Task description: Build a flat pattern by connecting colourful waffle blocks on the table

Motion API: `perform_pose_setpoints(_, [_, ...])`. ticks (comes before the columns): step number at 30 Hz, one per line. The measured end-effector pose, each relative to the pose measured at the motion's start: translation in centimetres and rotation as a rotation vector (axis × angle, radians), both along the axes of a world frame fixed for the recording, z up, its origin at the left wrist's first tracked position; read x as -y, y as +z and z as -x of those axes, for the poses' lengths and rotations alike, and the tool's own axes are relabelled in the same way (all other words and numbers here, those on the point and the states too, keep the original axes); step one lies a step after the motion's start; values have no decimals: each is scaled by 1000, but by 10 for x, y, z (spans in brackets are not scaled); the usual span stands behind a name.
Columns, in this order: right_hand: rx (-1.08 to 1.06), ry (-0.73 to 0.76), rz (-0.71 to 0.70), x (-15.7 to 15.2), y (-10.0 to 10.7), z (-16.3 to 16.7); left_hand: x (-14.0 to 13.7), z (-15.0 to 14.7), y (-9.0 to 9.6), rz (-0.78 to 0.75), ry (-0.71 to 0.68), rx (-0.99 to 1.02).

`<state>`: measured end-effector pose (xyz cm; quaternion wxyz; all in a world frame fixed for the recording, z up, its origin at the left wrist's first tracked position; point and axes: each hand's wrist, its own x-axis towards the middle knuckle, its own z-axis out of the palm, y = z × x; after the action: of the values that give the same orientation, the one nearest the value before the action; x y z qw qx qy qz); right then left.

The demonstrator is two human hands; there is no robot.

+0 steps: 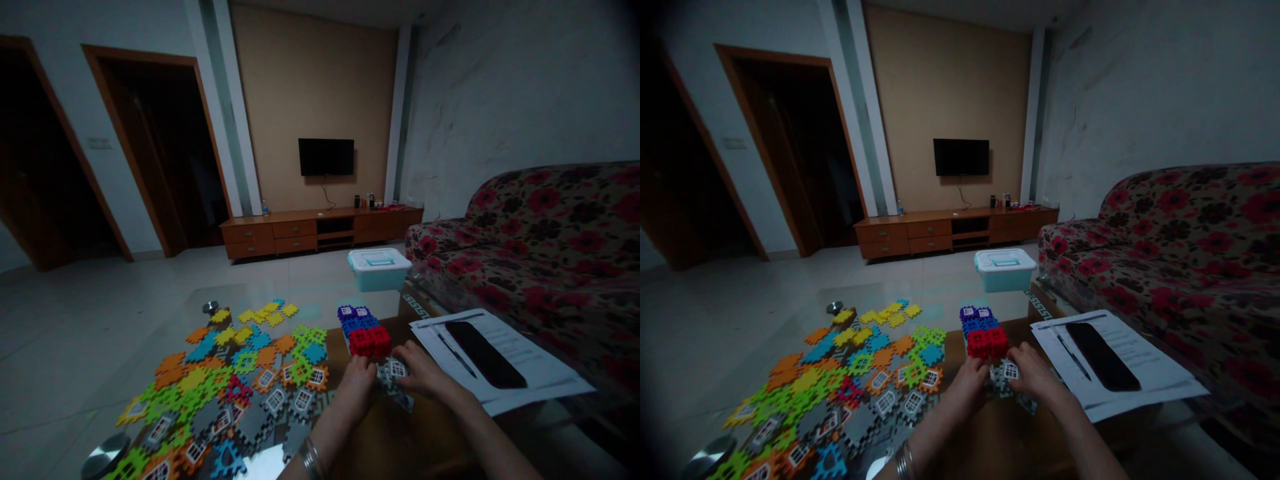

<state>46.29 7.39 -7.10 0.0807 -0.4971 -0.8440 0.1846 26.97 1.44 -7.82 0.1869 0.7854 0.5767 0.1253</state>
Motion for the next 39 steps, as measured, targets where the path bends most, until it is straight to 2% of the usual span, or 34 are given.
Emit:
perform_pose_setpoints(3, [-4, 56, 6, -1, -5, 5, -2, 1, -4, -6, 9, -95])
perform_pose_setpoints(13, [14, 44, 19, -14, -31, 6, 1, -1, -7, -8, 57, -57])
perform_pose_setpoints(18, [-14, 65, 54, -13, -34, 3, 2, 0, -12, -26, 69, -41])
perform_pose_setpoints(26, [-28, 93, 30, -17, -39, 10, 6, 3, -6, -13, 79, -35])
perform_pose_setpoints(32, [-10, 71, 30, -16, -42, 9, 9, 1, -9, -28, 70, -50])
perform_pose_setpoints(36, [14, 25, -43, -7, -30, 18, 16, 5, 5, -47, 73, -106])
perform_pose_setpoints(39, [-39, 73, -97, 12, -16, 48, 24, 27, 27, -59, 182, -154])
